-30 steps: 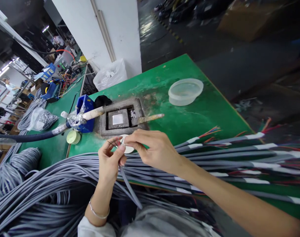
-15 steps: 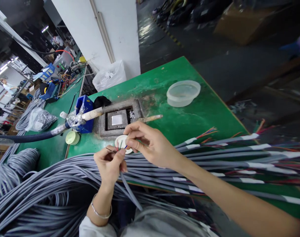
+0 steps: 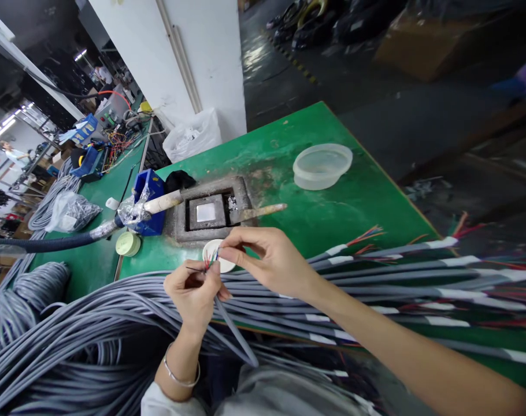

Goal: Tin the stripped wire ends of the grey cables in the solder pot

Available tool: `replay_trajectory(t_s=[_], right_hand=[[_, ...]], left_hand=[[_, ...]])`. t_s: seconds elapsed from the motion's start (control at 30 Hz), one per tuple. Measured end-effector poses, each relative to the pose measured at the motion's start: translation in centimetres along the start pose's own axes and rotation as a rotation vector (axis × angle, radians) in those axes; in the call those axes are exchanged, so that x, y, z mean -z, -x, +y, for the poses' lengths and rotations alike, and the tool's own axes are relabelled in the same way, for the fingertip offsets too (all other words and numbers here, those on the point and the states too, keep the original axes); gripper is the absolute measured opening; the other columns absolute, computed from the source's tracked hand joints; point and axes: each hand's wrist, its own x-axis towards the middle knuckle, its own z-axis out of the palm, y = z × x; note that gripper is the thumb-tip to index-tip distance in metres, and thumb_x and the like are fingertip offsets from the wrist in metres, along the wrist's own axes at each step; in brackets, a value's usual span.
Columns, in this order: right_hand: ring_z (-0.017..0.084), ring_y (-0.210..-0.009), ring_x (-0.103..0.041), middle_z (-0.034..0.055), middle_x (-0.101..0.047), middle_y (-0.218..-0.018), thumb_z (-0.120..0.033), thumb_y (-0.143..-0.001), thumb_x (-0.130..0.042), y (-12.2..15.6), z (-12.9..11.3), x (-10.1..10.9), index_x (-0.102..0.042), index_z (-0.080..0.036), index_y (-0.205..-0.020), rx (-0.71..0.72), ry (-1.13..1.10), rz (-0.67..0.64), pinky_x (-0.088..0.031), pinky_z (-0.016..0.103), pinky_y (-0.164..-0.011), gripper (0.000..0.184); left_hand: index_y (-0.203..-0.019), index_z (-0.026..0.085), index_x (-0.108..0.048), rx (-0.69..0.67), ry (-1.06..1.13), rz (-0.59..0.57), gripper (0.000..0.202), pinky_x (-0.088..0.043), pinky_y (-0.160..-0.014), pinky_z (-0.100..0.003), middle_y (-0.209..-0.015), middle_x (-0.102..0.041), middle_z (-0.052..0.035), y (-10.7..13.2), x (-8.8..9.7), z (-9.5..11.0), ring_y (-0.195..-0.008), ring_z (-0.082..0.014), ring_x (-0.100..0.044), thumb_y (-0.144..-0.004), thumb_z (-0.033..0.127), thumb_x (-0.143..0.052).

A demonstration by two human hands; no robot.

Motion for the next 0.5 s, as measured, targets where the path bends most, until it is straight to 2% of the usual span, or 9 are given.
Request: replay_trajectory(t_s=[0.1, 0.33, 0.5], right_hand=[[0.012, -0.056, -0.054, 0.0035, -0.065, -0.062, -0.028, -0.076, -0.057, 0.0, 0.02, -0.08, -0.064, -0.014, -0.066, 0.011, -0.022, -0.013, -0.042, 0.023, -0.053, 0.019], [0.013, -0.059, -0.056, 0.0044, -0.067, -0.065, -0.027, -0.075, -0.056, -0.03, -0.05, -0.06, -0.068, -0.014, -0.069, -0.004, -0.056, -0.013, -0.044, 0.024, -0.055, 0.018], [0.012, -0.056, -0.055, 0.0038, -0.066, -0.061, -0.027, -0.077, -0.056, -0.01, -0.05, -0.07, -0.067, -0.014, -0.066, 0.024, -0.011, -0.006, -0.041, 0.023, -0.052, 0.02]], left_hand=[[-0.055, 0.015, -0.057, -0.032, 0.045, 0.047, 0.023, -0.032, -0.024, -0.014, -0.034, -0.048, 0.0074, -0.23, 0.1, 0.0, -0.022, -0.0078, -0.044, -0.066, 0.027, -0.073], [-0.053, 0.014, -0.055, 0.011, 0.057, 0.021, 0.025, -0.031, -0.024, -0.013, -0.041, -0.05, 0.0066, -0.3, -0.02, 0.1, -0.022, -0.0056, -0.042, -0.064, 0.026, -0.074], [-0.053, 0.014, -0.054, 0.032, 0.123, 0.075, 0.027, -0.029, -0.022, -0.013, -0.041, -0.05, 0.0071, -0.29, -0.04, -0.18, -0.022, -0.0056, -0.042, -0.062, 0.027, -0.076]])
